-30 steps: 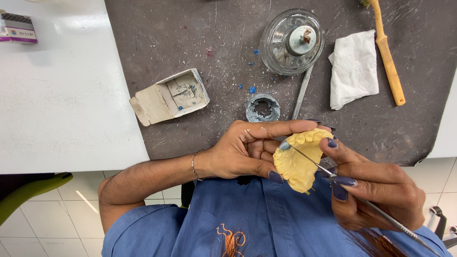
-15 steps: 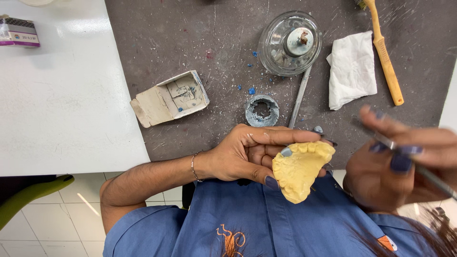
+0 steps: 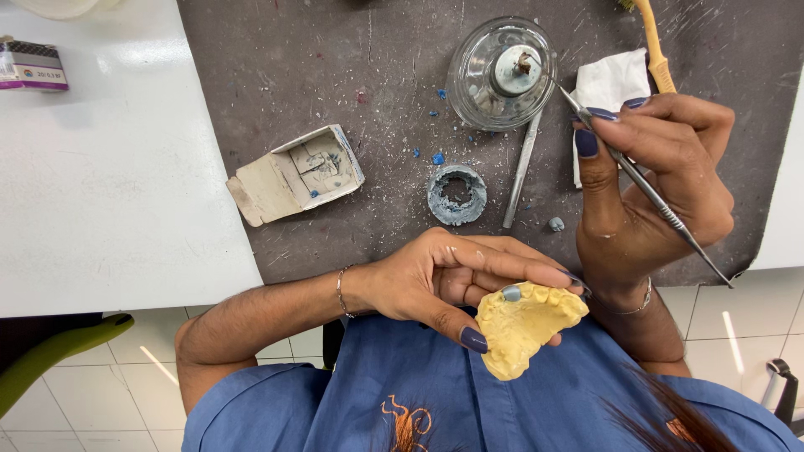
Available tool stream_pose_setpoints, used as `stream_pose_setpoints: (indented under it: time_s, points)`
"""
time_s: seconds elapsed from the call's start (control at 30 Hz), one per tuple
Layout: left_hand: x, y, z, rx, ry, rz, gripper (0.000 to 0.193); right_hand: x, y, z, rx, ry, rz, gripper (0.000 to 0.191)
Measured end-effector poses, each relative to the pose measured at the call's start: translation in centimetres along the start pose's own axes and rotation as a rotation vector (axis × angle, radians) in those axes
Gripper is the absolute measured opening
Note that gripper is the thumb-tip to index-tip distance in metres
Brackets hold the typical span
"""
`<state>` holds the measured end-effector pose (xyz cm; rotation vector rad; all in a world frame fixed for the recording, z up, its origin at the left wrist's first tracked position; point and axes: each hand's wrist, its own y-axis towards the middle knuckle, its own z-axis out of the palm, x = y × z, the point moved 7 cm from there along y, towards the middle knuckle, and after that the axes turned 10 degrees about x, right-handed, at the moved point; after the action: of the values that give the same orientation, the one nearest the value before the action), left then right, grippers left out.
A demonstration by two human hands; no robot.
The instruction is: The person holds a yellow dental impression model and uses a metal hand instrument to scrape and clean blue residue from the teeth area, rotating the model to reach different spots. They briefly brush the model with a toothbrush and continue scraping with the instrument, then set the model on the bench.
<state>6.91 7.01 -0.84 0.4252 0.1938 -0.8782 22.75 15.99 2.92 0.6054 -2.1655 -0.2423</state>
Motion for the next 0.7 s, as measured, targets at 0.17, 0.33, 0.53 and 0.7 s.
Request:
stream_pose_setpoints:
  time_s: [0.17, 0.33, 0.53, 0.7]
  points:
    - [-0.2, 0.1, -0.2, -0.003, -0.009, 0.022, 0.072, 0.1, 0.0, 0.1, -0.007, 0.012, -0.006, 0.012]
    - [-0.2, 0.2, -0.4, -0.028, -0.027, 0.017, 0.075, 1.0, 0.8, 0.2, -0.013, -0.005, -0.025, 0.012]
    - [-0.4, 0.1, -0.3, -0.036, 0.003, 0.015, 0.072, 0.3, -0.4, -0.4, 0.004, 0.111, 0.016, 0.014]
    - [-0.6, -0.1, -1.0, -0.117, 0.113, 0.051, 0.071, 2.9, -1.0, -3.9, 0.009, 0.546, -0.099, 0.013]
